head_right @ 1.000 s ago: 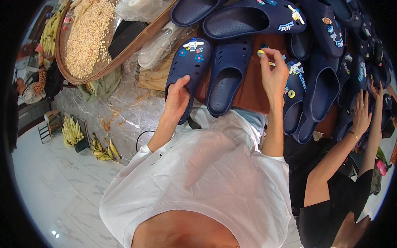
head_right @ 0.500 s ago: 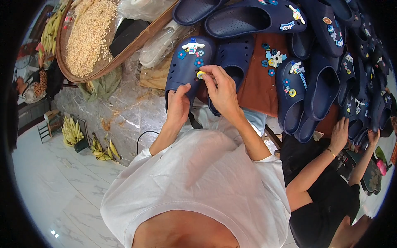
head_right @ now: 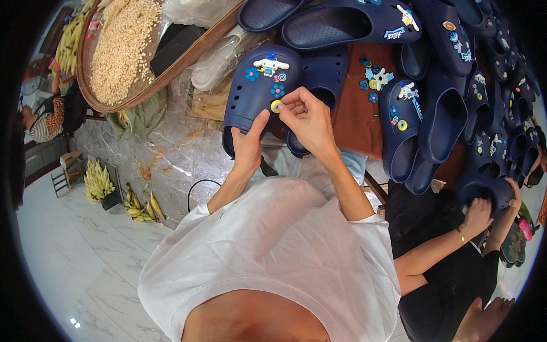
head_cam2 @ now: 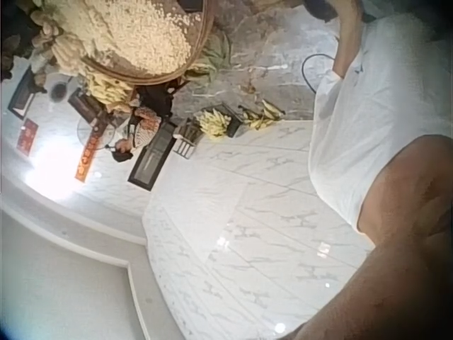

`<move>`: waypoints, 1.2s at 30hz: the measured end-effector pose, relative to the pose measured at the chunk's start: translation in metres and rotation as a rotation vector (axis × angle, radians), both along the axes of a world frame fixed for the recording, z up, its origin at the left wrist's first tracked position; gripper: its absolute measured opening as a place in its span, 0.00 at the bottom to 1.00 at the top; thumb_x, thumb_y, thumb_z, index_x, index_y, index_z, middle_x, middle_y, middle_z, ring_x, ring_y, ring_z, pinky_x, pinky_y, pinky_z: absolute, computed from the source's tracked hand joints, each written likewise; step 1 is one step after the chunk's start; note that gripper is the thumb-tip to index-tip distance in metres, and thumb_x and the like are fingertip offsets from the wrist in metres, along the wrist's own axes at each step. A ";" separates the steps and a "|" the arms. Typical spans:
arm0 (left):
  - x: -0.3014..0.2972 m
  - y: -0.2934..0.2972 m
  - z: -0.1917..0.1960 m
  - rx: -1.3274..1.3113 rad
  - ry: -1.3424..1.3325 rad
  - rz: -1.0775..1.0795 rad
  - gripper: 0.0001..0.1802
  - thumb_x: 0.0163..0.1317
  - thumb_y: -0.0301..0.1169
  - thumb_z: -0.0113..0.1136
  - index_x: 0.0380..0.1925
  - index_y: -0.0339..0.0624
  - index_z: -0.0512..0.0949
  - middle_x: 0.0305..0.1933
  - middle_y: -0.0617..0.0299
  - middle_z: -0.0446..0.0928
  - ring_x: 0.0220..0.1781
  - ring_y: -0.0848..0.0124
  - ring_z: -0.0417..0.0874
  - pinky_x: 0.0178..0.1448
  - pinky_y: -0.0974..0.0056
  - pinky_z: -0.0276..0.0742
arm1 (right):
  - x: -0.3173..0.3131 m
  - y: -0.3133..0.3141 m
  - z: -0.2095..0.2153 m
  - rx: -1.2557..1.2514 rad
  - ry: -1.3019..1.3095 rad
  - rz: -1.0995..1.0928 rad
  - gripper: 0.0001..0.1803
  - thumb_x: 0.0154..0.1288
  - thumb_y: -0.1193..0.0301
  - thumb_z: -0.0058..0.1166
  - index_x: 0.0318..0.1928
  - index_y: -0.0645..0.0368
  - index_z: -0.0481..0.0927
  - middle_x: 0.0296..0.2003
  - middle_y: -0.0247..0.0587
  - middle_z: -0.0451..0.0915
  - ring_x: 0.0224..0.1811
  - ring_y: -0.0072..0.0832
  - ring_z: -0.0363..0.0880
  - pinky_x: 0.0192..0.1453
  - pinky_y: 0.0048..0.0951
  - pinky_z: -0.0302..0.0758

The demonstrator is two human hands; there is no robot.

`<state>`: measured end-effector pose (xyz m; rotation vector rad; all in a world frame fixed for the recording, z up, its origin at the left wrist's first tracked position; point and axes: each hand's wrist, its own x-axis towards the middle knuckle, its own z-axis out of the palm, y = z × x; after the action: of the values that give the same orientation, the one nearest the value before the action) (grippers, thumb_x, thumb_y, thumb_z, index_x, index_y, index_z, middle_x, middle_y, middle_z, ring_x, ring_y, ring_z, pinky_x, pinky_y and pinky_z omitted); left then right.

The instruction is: Insert decorative charms into the holes of plastic clogs.

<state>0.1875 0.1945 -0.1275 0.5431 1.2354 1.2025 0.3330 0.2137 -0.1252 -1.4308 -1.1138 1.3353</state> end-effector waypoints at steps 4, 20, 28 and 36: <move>0.000 -0.003 -0.003 -0.009 0.099 -0.030 0.25 0.62 0.27 0.68 0.58 0.36 0.72 0.55 0.58 0.78 0.54 0.72 0.79 0.60 0.66 0.74 | 0.005 0.004 0.001 -0.051 -0.074 0.047 0.08 0.64 0.73 0.63 0.38 0.64 0.80 0.31 0.33 0.82 0.31 0.13 0.77 0.37 0.19 0.77; -0.003 -0.006 -0.006 0.191 0.294 -0.113 0.13 0.66 0.28 0.63 0.49 0.35 0.80 0.45 0.62 0.81 0.44 0.76 0.80 0.48 0.69 0.76 | 0.012 0.009 -0.006 -0.242 0.382 0.077 0.06 0.66 0.74 0.62 0.39 0.63 0.81 0.33 0.35 0.84 0.32 0.15 0.81 0.39 0.19 0.82; -0.006 -0.001 0.002 -0.055 -0.172 -0.090 0.26 0.65 0.26 0.63 0.63 0.37 0.69 0.60 0.58 0.77 0.60 0.70 0.77 0.65 0.63 0.70 | -0.008 -0.005 -0.018 -0.042 0.184 -0.098 0.09 0.64 0.74 0.65 0.41 0.66 0.81 0.34 0.36 0.83 0.34 0.15 0.80 0.42 0.19 0.78; 0.002 -0.005 -0.002 -0.013 -0.108 -0.031 0.25 0.66 0.26 0.63 0.62 0.38 0.70 0.60 0.59 0.76 0.61 0.71 0.76 0.66 0.64 0.69 | -0.012 -0.008 -0.008 0.097 0.026 -0.140 0.11 0.61 0.76 0.67 0.42 0.66 0.82 0.39 0.40 0.82 0.37 0.23 0.84 0.43 0.24 0.83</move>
<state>0.1896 0.1898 -0.1294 0.4798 1.1388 1.1817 0.3206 0.2060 -0.1335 -1.3904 -1.0275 1.1827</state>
